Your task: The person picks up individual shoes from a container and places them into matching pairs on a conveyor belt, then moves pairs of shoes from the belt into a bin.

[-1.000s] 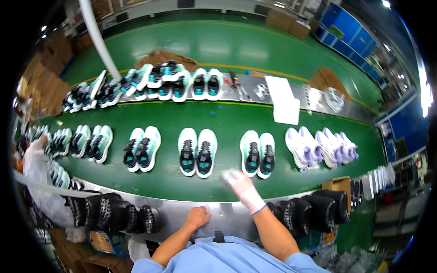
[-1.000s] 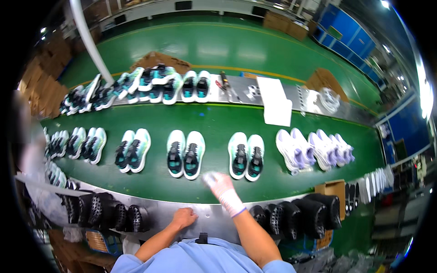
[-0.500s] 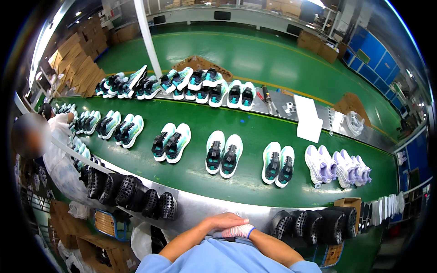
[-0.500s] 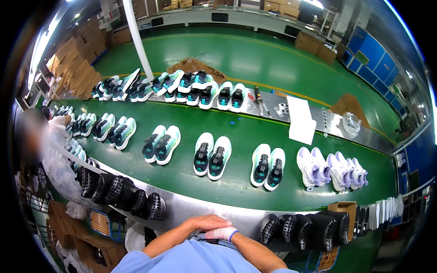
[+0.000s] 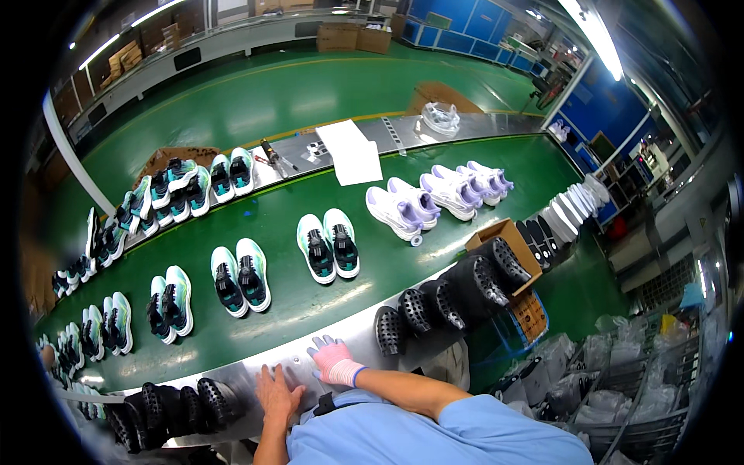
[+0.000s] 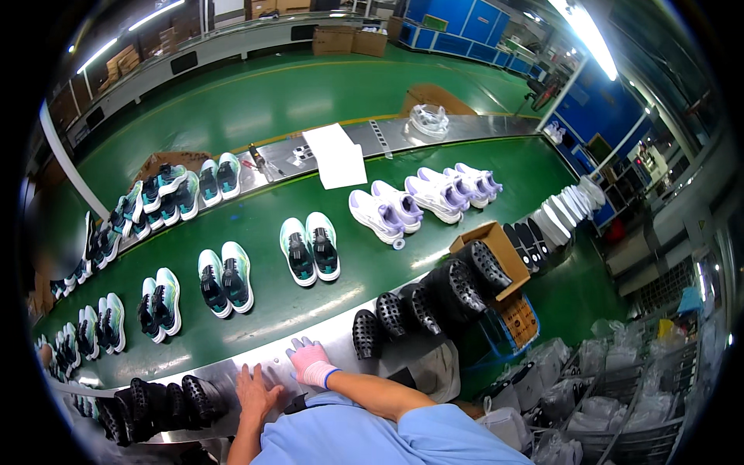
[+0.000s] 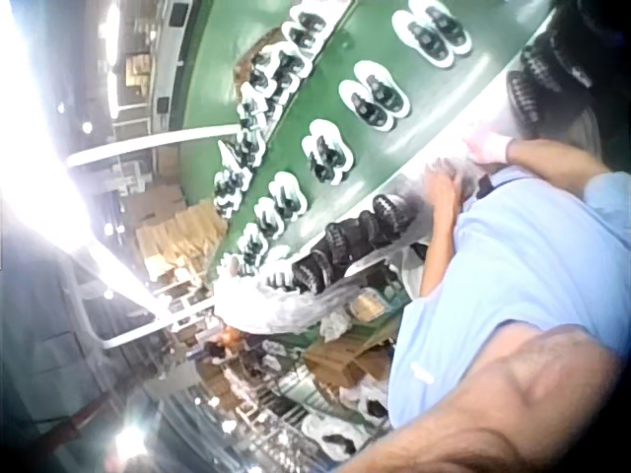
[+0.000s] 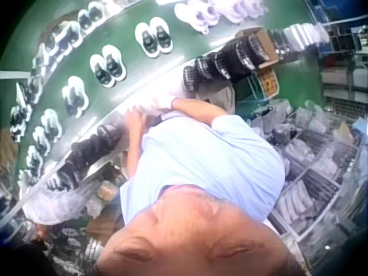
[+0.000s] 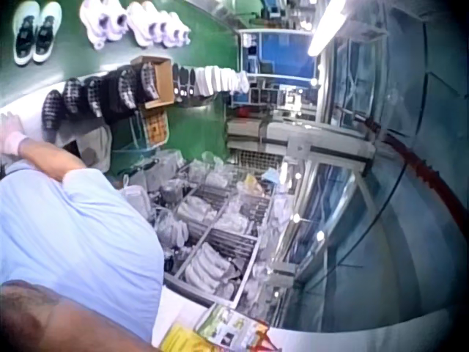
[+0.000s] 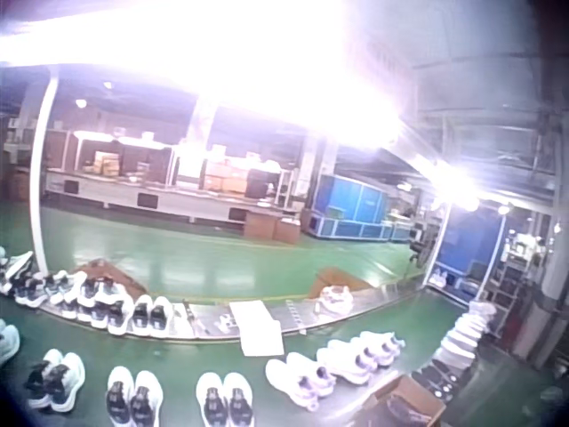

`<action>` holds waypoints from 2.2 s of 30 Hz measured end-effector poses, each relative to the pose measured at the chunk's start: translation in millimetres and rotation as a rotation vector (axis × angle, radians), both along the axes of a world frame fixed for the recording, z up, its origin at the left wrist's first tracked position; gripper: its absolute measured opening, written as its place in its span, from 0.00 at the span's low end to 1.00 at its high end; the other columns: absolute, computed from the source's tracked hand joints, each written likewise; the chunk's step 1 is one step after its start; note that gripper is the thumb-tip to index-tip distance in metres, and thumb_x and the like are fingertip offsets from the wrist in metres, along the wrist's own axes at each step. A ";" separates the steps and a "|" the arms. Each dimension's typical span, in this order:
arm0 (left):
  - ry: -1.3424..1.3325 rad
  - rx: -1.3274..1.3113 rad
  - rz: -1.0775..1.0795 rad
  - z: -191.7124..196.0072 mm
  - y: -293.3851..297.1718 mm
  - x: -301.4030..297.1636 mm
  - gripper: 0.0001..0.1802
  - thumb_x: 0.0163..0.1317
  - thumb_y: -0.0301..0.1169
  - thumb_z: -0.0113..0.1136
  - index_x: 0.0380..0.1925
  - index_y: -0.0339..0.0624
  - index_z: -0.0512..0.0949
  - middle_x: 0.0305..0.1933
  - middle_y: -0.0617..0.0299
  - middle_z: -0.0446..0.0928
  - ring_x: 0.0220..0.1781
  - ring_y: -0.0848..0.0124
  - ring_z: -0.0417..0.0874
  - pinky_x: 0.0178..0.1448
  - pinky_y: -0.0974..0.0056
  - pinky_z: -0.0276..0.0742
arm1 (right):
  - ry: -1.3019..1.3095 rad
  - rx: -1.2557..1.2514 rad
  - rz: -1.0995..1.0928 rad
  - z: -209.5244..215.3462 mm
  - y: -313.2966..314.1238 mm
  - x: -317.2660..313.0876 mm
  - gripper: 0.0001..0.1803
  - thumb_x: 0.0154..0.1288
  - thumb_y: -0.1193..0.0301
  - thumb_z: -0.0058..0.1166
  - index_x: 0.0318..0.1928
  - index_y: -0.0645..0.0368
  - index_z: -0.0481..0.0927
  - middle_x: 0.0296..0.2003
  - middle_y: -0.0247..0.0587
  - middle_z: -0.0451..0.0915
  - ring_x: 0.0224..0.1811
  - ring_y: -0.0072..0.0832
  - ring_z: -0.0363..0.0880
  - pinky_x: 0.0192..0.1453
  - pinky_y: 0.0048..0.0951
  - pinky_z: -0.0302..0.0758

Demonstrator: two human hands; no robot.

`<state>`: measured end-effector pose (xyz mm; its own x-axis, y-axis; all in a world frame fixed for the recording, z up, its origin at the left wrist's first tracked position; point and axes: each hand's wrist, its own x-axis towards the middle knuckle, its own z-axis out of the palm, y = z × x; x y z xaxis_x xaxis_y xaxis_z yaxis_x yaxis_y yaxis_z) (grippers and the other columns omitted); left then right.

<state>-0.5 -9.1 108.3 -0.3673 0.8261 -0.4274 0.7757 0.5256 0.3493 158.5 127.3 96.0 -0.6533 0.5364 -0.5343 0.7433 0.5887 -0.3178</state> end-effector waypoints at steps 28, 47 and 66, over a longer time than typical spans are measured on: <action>0.119 -0.386 -0.175 -39.5 -8.6 12.3 0.83 0.29 0.48 0.90 0.82 0.49 0.41 0.85 0.38 0.30 0.85 0.32 0.37 0.72 0.30 0.68 | 0.172 0.170 0.266 -42.6 -53.5 99.6 0.51 0.61 0.45 0.65 0.78 0.55 0.60 0.81 0.55 0.49 0.83 0.53 0.46 0.84 0.53 0.46; 0.170 -0.360 -0.152 -33.4 -11.8 16.4 0.82 0.28 0.44 0.90 0.82 0.54 0.43 0.86 0.42 0.34 0.85 0.35 0.40 0.75 0.37 0.68 | 0.147 0.118 0.317 -26.9 -45.2 100.1 0.54 0.57 0.46 0.69 0.78 0.57 0.61 0.81 0.56 0.48 0.84 0.54 0.43 0.84 0.54 0.44; 0.153 -0.310 -0.106 -35.2 -14.1 15.8 0.80 0.27 0.44 0.90 0.82 0.60 0.47 0.86 0.43 0.36 0.84 0.34 0.42 0.71 0.32 0.71 | 0.150 0.100 0.317 -26.7 -42.6 95.3 0.52 0.58 0.47 0.69 0.77 0.56 0.62 0.80 0.58 0.51 0.84 0.56 0.43 0.85 0.53 0.44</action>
